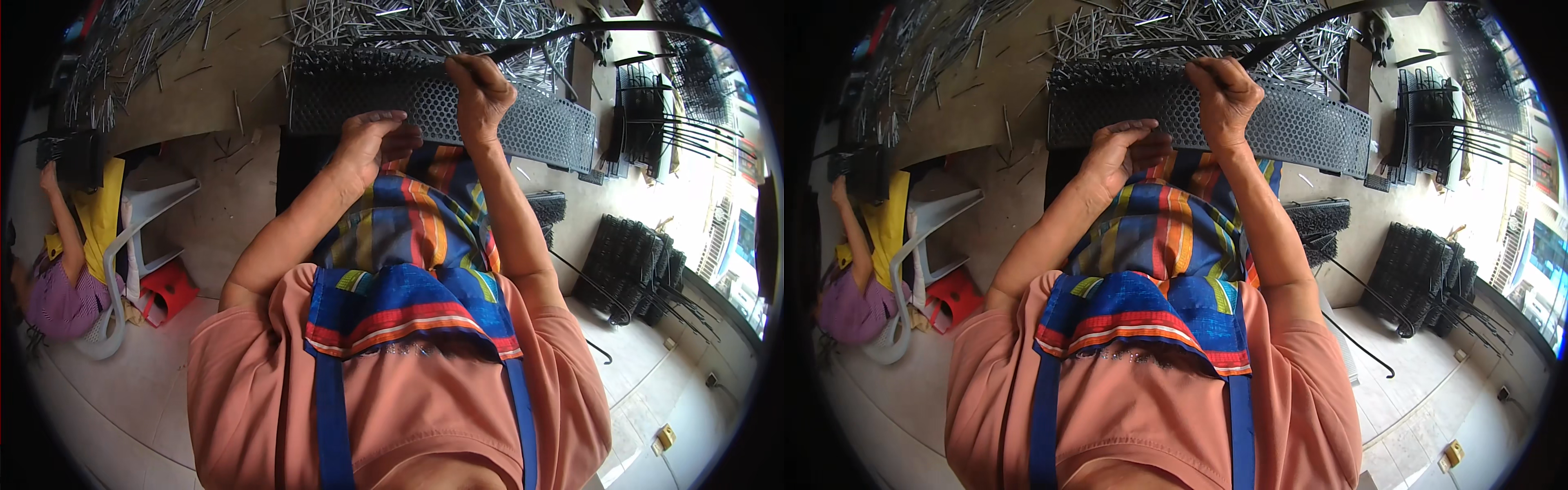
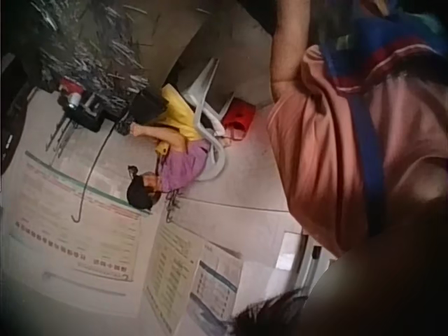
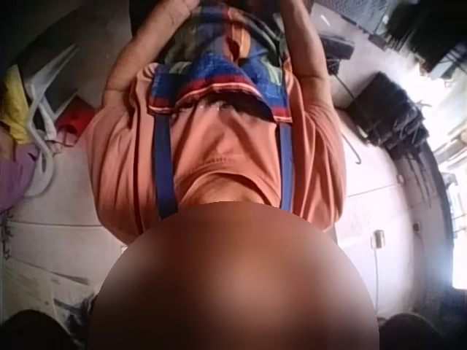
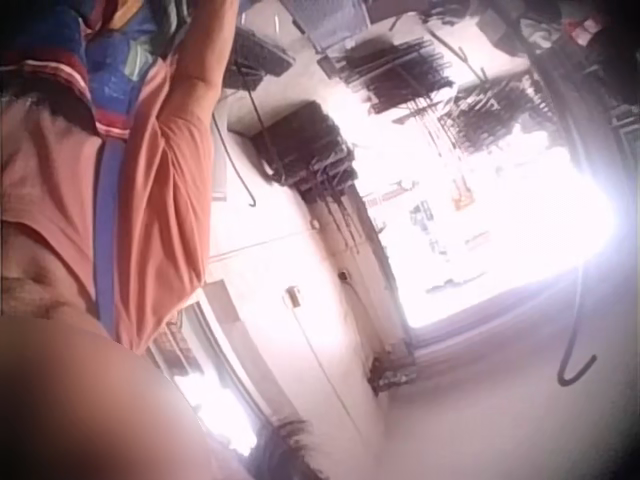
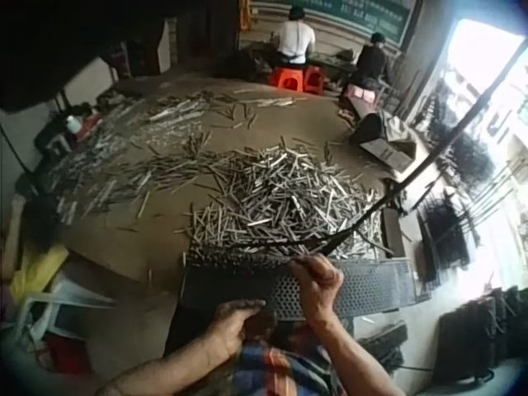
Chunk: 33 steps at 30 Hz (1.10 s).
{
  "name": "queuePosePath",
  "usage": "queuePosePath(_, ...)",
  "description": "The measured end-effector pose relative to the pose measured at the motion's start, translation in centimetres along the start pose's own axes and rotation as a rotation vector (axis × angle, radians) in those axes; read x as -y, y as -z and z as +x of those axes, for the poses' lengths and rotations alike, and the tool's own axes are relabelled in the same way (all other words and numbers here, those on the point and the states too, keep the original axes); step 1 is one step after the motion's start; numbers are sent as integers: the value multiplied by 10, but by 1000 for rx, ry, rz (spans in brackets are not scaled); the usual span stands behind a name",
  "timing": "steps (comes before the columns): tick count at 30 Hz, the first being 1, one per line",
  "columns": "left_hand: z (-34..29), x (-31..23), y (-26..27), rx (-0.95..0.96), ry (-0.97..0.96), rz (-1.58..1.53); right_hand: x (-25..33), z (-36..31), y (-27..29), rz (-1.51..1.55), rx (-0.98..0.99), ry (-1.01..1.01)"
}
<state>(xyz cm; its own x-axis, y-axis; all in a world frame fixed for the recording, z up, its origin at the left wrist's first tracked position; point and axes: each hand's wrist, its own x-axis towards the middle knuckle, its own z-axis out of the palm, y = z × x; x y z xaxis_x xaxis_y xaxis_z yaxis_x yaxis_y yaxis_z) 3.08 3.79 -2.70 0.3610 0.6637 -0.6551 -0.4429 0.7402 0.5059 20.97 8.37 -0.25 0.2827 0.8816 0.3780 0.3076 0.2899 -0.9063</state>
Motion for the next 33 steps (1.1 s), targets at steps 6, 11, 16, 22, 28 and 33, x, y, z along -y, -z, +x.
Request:
queuePosePath(6, -1, 1, 1, 6, 0, 9, -3, -5, -3, -97, 16, 48)
queuePosePath(11, -1, 1, 3, -6, -1, 24, 6, -9, -11, -459, 81, 125)
queuePosePath(16, -2, 4, 4, 25, -9, 8, 10, -8, -13, -465, 82, 114)
queuePosePath(22, -2, 2, 5, 36, 2, 41, 6, -5, -14, -552, 123, 122)
queuePosePath(28, -4, -10, 3, 47, 48, 39, 6, 6, -16, -699, 176, 43)
queuePosePath(33, -37, -57, -2, 289, 52, 84, 0, -16, 11, -543, 147, 138)
